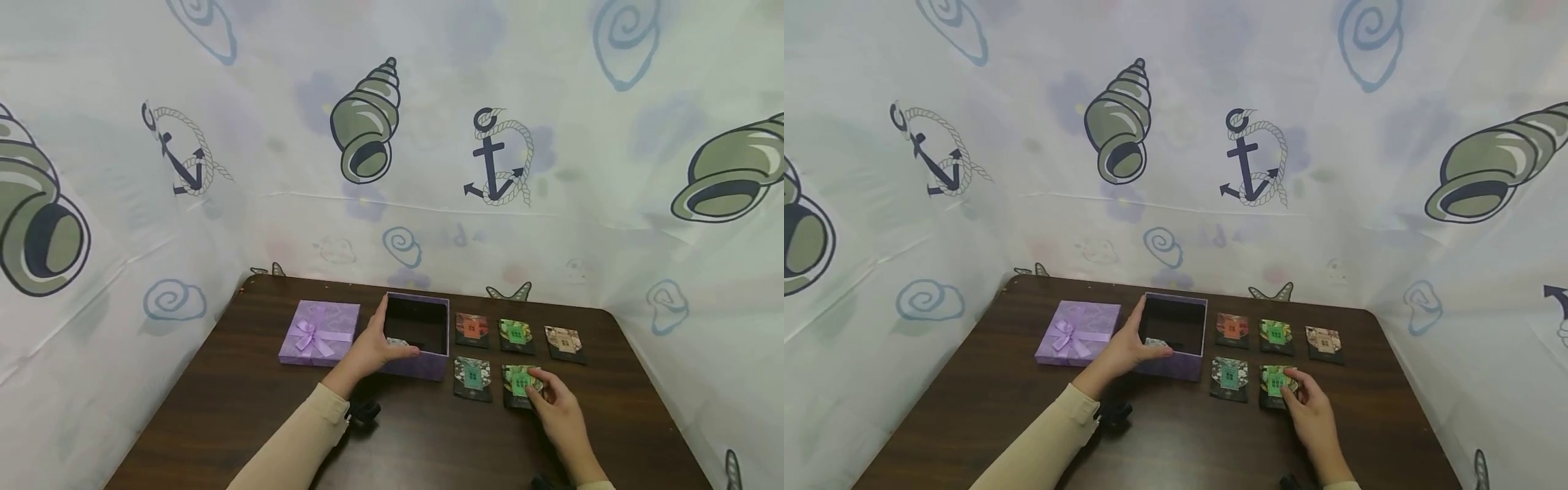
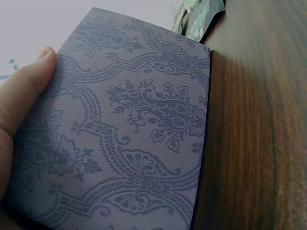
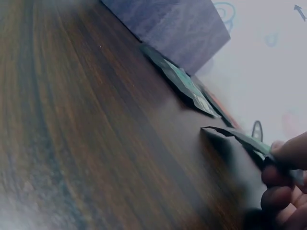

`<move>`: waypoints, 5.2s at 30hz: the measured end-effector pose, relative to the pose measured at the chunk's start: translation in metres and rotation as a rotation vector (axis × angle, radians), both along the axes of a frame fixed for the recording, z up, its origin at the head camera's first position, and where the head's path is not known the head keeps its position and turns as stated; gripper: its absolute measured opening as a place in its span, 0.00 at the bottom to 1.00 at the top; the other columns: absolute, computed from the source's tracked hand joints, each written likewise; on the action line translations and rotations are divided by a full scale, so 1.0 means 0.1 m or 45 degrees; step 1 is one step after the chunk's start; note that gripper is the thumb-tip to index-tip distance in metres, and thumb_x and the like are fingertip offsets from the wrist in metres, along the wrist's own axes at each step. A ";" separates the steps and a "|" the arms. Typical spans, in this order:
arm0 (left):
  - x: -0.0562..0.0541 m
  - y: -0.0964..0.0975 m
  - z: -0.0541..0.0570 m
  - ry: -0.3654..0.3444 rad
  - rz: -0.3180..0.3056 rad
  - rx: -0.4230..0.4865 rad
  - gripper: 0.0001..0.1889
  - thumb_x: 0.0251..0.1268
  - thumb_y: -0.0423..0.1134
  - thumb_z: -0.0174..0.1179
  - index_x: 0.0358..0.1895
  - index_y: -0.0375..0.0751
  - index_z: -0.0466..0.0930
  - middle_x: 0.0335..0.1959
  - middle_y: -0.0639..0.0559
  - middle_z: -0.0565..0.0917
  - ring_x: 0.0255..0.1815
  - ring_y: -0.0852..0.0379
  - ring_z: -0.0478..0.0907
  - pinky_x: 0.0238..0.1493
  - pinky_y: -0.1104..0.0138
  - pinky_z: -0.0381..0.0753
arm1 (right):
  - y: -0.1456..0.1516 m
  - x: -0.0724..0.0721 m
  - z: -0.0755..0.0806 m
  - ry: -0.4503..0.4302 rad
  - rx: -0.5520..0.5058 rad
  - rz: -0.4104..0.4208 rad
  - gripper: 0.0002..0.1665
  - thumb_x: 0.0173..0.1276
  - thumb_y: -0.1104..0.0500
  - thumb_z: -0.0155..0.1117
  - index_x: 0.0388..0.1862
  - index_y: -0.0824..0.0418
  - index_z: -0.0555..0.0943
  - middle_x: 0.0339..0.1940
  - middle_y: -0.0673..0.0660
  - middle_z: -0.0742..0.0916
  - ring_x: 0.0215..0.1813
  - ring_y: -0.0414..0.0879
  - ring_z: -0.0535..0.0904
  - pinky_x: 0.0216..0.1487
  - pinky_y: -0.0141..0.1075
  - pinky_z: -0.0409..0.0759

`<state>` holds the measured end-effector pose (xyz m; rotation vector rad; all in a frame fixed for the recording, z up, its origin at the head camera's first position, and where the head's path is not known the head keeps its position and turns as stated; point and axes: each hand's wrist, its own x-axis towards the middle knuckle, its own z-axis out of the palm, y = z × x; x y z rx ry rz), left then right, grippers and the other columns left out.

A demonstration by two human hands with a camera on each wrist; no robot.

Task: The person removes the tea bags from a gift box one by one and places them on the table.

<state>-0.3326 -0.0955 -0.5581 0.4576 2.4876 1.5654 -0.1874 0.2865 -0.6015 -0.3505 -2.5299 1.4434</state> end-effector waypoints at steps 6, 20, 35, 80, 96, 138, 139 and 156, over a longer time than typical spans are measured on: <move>0.02 -0.02 0.01 0.001 -0.014 0.001 0.78 0.48 0.66 0.85 0.92 0.63 0.30 0.92 0.37 0.46 0.87 0.26 0.57 0.78 0.29 0.67 | 0.01 -0.04 0.01 -0.102 0.185 0.039 0.25 0.83 0.56 0.68 0.75 0.57 0.81 0.53 0.61 0.84 0.29 0.44 0.68 0.30 0.35 0.69; 0.00 -0.01 0.06 0.013 -0.007 -0.003 0.78 0.48 0.64 0.86 0.92 0.61 0.32 0.92 0.37 0.47 0.88 0.28 0.57 0.79 0.30 0.65 | 0.08 -0.05 -0.02 0.006 0.644 0.039 0.24 0.72 0.57 0.79 0.66 0.54 0.89 0.39 0.55 0.79 0.31 0.44 0.67 0.32 0.35 0.66; 0.01 0.00 0.04 -0.015 0.017 0.011 0.77 0.48 0.63 0.86 0.92 0.65 0.32 0.92 0.39 0.46 0.89 0.28 0.54 0.80 0.28 0.63 | -0.01 -0.06 -0.05 0.027 0.724 0.039 0.24 0.72 0.56 0.79 0.65 0.57 0.89 0.49 0.60 0.78 0.40 0.47 0.74 0.37 0.39 0.71; 0.02 0.02 0.06 -0.040 0.011 0.010 0.75 0.52 0.58 0.86 0.92 0.66 0.32 0.93 0.38 0.45 0.90 0.28 0.51 0.81 0.29 0.62 | 0.03 -0.03 0.10 -0.110 0.363 -0.020 0.21 0.83 0.55 0.67 0.70 0.58 0.85 0.56 0.64 0.76 0.40 0.49 0.68 0.37 0.37 0.69; 0.01 -0.01 0.03 -0.007 0.025 -0.015 0.76 0.49 0.62 0.86 0.92 0.63 0.33 0.92 0.36 0.47 0.88 0.27 0.55 0.80 0.29 0.64 | -0.27 -0.11 0.83 0.100 0.248 0.166 0.12 0.85 0.48 0.64 0.53 0.53 0.88 0.52 0.54 0.86 0.44 0.39 0.80 0.44 0.34 0.79; -0.02 -0.01 0.01 -0.013 0.009 -0.008 0.75 0.53 0.62 0.85 0.91 0.67 0.30 0.92 0.38 0.46 0.88 0.30 0.58 0.80 0.29 0.63 | -1.56 -1.51 1.30 -0.265 -0.343 0.719 0.15 0.85 0.51 0.63 0.59 0.59 0.84 0.55 0.65 0.86 0.47 0.51 0.88 0.65 0.57 0.86; -0.02 -0.01 0.01 -0.012 0.007 -0.010 0.75 0.53 0.61 0.85 0.91 0.67 0.30 0.92 0.37 0.46 0.88 0.29 0.57 0.80 0.29 0.63 | -1.57 -1.55 1.29 -0.278 -0.362 0.732 0.15 0.85 0.51 0.63 0.59 0.60 0.84 0.55 0.65 0.86 0.47 0.51 0.88 0.67 0.57 0.86; -0.04 -0.02 0.00 0.011 -0.011 0.029 0.76 0.51 0.63 0.85 0.92 0.65 0.31 0.91 0.34 0.48 0.89 0.30 0.55 0.83 0.32 0.61 | -1.75 -2.00 1.06 -0.592 -0.591 0.847 0.23 0.88 0.54 0.58 0.67 0.71 0.83 0.69 0.70 0.85 0.68 0.63 0.84 0.80 0.58 0.75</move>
